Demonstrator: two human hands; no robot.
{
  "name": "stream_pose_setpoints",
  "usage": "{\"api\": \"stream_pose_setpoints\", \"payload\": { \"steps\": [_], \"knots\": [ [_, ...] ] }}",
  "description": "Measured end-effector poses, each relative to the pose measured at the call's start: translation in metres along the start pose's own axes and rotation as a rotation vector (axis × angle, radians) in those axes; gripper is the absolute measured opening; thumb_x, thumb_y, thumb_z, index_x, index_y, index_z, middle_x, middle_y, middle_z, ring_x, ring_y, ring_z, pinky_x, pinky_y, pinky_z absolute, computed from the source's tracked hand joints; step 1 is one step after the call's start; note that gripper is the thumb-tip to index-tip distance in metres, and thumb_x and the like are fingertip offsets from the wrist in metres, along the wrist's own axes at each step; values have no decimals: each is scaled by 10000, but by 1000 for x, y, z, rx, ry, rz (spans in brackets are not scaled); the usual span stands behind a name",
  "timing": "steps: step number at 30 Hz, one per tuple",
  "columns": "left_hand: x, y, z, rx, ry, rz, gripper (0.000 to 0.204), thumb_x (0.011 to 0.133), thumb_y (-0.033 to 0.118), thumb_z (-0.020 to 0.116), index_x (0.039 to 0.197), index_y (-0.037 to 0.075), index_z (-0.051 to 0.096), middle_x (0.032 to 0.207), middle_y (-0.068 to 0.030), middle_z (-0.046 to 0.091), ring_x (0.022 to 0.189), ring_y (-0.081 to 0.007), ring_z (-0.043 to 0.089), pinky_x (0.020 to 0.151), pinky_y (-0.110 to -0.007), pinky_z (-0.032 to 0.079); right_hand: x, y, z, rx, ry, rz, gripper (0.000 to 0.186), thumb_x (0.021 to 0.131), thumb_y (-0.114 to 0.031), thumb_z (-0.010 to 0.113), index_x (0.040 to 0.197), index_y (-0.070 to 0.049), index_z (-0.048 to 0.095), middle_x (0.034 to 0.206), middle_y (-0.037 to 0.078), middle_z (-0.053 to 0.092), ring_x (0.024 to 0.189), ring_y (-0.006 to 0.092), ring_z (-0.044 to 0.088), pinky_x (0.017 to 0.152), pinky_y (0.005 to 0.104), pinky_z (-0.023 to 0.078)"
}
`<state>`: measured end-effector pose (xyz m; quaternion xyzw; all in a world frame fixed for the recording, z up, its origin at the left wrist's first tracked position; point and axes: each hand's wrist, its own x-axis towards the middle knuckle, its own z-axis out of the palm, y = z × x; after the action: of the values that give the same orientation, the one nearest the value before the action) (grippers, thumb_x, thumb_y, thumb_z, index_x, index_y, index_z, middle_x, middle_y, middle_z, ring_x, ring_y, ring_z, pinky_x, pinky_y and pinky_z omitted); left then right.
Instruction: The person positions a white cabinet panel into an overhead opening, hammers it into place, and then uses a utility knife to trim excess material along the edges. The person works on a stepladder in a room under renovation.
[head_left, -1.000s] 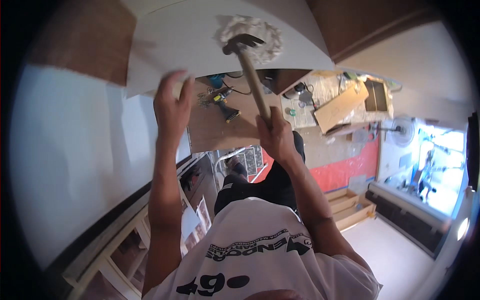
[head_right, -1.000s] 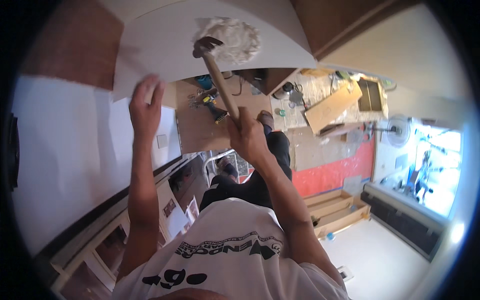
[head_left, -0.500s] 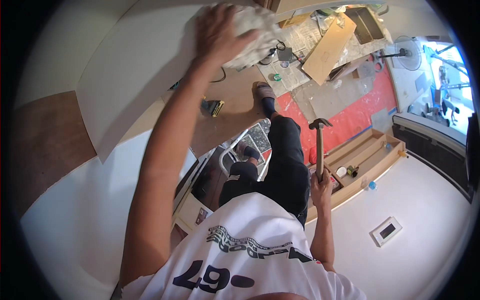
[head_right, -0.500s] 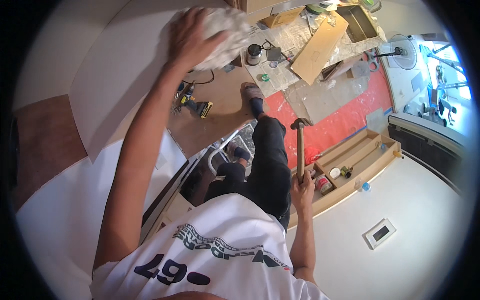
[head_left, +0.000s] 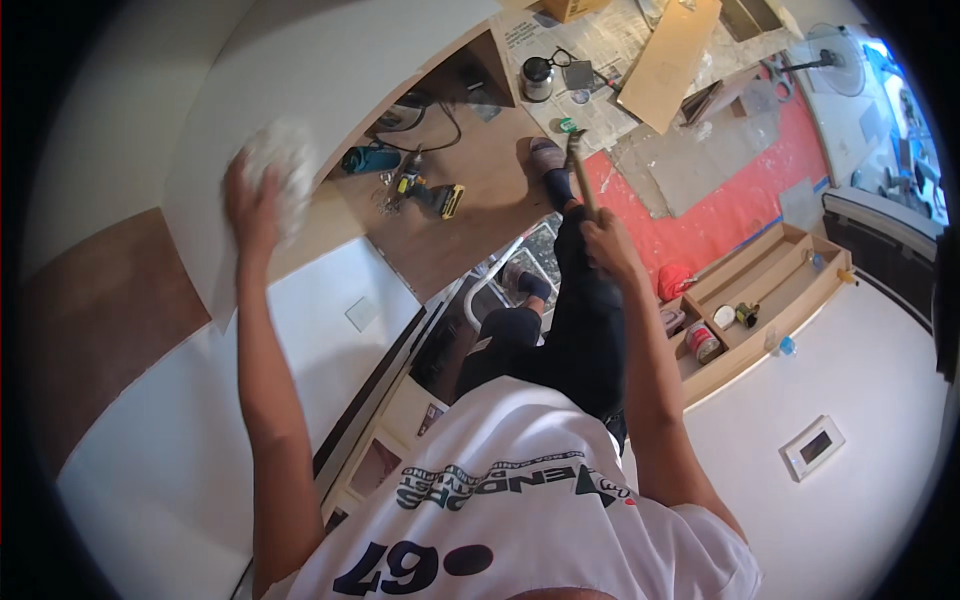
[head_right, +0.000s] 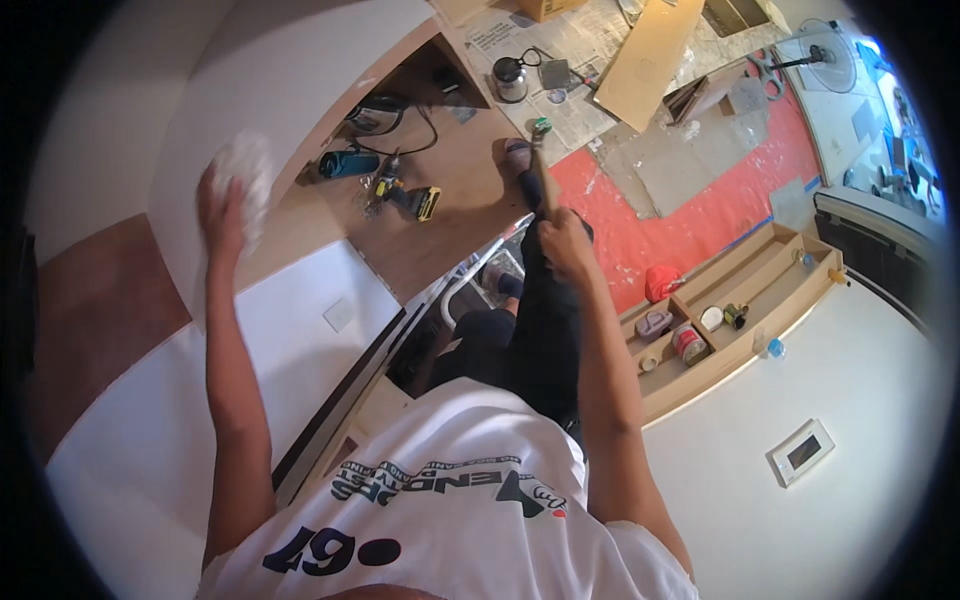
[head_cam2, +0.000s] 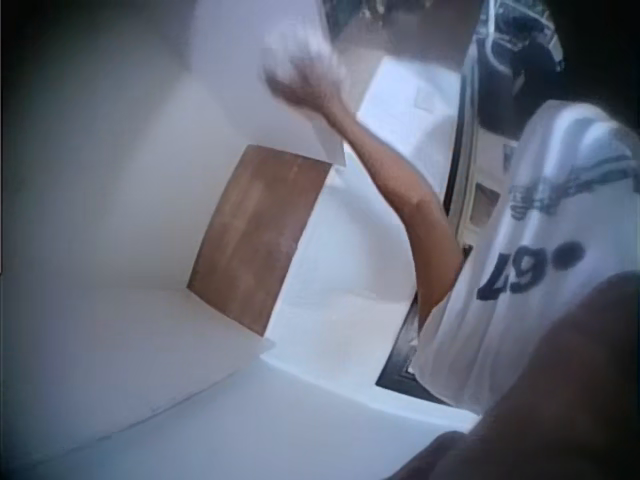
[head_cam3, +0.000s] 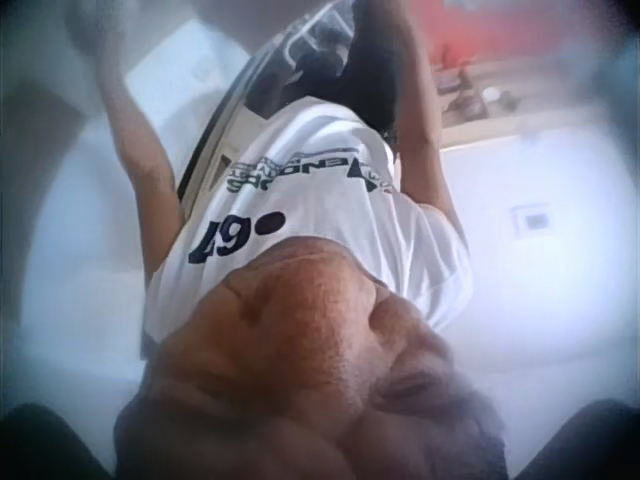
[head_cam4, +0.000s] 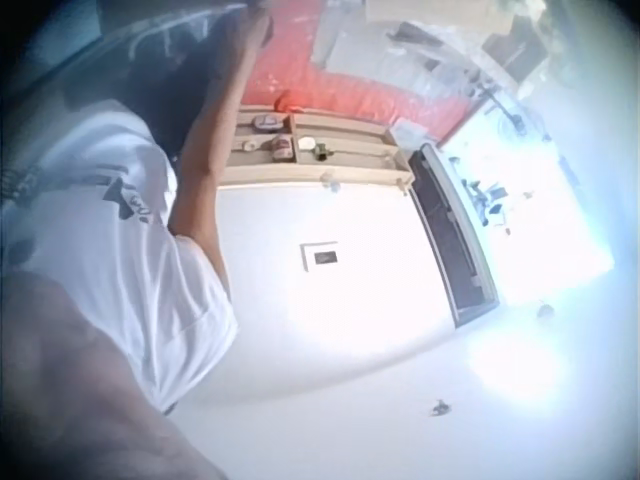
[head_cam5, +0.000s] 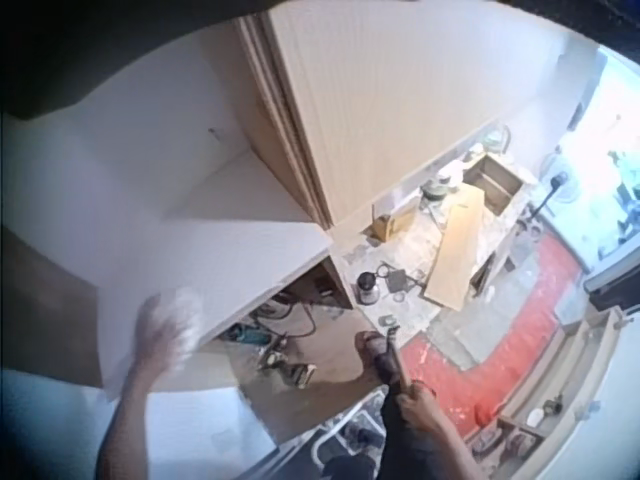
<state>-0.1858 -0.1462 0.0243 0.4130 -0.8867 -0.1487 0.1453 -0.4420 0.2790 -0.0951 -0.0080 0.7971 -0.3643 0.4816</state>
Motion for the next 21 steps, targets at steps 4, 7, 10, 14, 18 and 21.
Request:
{"api": "stream_pose_setpoints", "payload": {
  "steps": [4,7,10,14,18,21],
  "knots": [
    [-51,-136,-59,-111,86,-358,729,981,469,549,1486,-14,340,1511,-228,356,1397,-344,354,1158,-404,275,73,14,47,26,-107,39,274,922,-206,545,1015,50,555,630,123,575,448,234,590,367,374,443],
    [-71,-142,-72,-193,67,-502,738,995,503,507,1491,-15,333,1503,-209,362,1365,-329,391,1134,-395,307,130,35,75,-162,-19,-62,352,870,-221,596,1042,84,573,743,233,655,619,359,677,523,448,532],
    [-65,-120,-71,-92,63,-608,716,993,452,512,1500,-15,316,1499,-195,366,1341,-316,421,1105,-394,345,190,59,95,-282,129,-130,393,772,-161,585,1096,61,580,895,326,655,889,461,665,739,495,528],
    [-74,-151,-72,-403,212,-550,612,966,328,535,1463,-3,403,1468,-194,423,1312,-292,460,1079,-391,376,255,82,88,-308,405,-226,325,787,-97,523,1096,3,552,1002,308,639,974,469,628,839,541,495],
    [-51,-150,-66,-249,213,-522,596,963,316,534,1453,-2,417,1457,-192,436,1306,-290,465,1078,-389,376,303,86,43,-453,461,-265,352,803,-80,532,1153,-48,513,1015,262,610,961,469,619,802,551,507],
    [-25,-145,-58,-167,213,-500,584,961,308,533,1445,-1,427,1449,-190,445,1302,-289,469,1078,-388,376,339,94,16,-518,460,-336,362,831,-74,529,1191,-84,487,1005,232,592,963,454,622,783,549,514]
  ]
}}
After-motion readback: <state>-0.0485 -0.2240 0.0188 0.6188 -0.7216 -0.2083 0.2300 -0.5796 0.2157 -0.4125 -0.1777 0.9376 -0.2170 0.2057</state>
